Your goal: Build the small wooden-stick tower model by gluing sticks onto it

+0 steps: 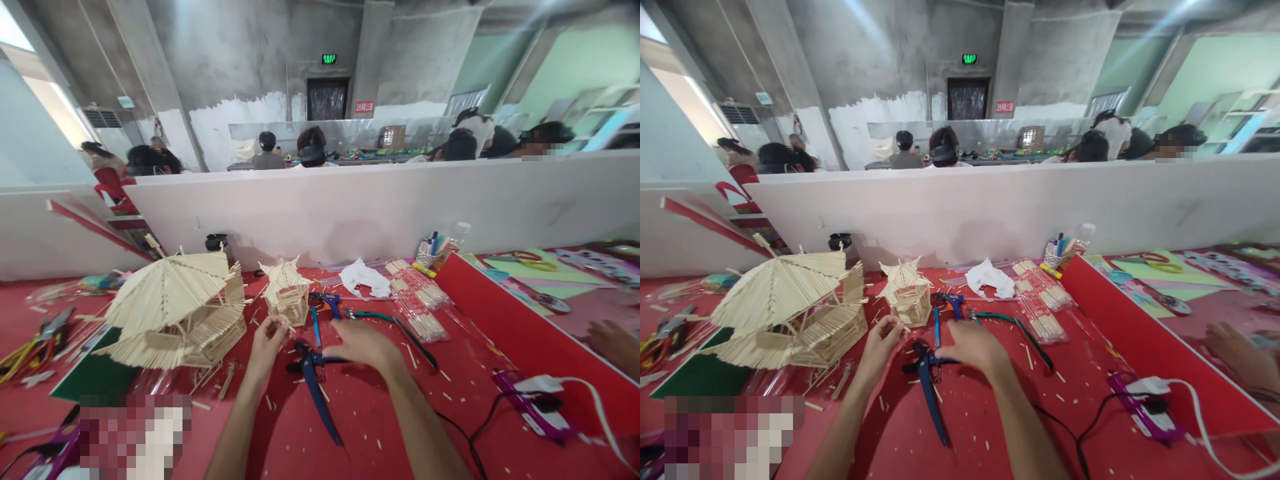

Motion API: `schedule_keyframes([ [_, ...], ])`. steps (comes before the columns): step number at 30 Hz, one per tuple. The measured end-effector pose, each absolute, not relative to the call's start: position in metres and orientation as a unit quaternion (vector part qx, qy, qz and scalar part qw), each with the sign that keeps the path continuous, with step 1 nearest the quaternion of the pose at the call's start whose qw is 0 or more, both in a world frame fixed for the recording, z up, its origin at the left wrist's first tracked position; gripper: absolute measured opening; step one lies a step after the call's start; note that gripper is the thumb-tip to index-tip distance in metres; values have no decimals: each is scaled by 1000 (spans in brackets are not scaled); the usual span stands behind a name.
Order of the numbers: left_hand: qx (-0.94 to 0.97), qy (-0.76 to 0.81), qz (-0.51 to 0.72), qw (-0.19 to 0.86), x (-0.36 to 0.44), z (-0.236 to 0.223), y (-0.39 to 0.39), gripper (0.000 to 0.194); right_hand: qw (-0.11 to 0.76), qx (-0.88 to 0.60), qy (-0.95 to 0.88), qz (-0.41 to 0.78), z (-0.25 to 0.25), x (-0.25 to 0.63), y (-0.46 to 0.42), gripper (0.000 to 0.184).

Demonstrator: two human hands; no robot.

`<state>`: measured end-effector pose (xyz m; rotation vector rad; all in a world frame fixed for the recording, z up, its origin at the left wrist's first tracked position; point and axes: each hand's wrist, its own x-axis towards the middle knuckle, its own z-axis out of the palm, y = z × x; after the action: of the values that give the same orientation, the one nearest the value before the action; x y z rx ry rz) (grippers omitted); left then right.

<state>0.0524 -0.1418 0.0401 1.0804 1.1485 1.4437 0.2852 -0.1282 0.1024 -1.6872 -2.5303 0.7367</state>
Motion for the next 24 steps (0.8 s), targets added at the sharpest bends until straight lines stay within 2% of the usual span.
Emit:
schedule_keyframes([
  [3, 448, 464, 606, 465, 46, 38, -141, 36, 0, -561, -791, 247, 73, 259, -173, 99],
  [5, 460, 461, 612, 448, 43, 36, -140, 35, -29, -579, -778, 240, 52, 246, -196, 114],
  [6, 468, 459, 614, 440, 41, 35, -139, 35, -22, -590, -777, 218, 44, 242, -204, 112],
  [10, 481, 452, 618, 427, 34, 32, -135, 36, 42, -614, -781, 107, 24, 234, -218, 74],
  [14, 486, 448, 626, 414, 31, 31, -133, 35, 68, -606, -788, 82, 22, 243, -213, 57],
  [17, 491, 446, 639, 389, 31, 32, -134, 33, 127, -594, -778, 162, 32, 257, -200, 50],
  [20, 492, 448, 650, 366, 32, 33, -136, 31, 210, -526, -758, 323, 47, 267, -183, 42],
  [24, 493, 463, 642, 360, 34, 33, -137, 31, 244, -458, -729, 446, 55, 263, -166, 43],
])
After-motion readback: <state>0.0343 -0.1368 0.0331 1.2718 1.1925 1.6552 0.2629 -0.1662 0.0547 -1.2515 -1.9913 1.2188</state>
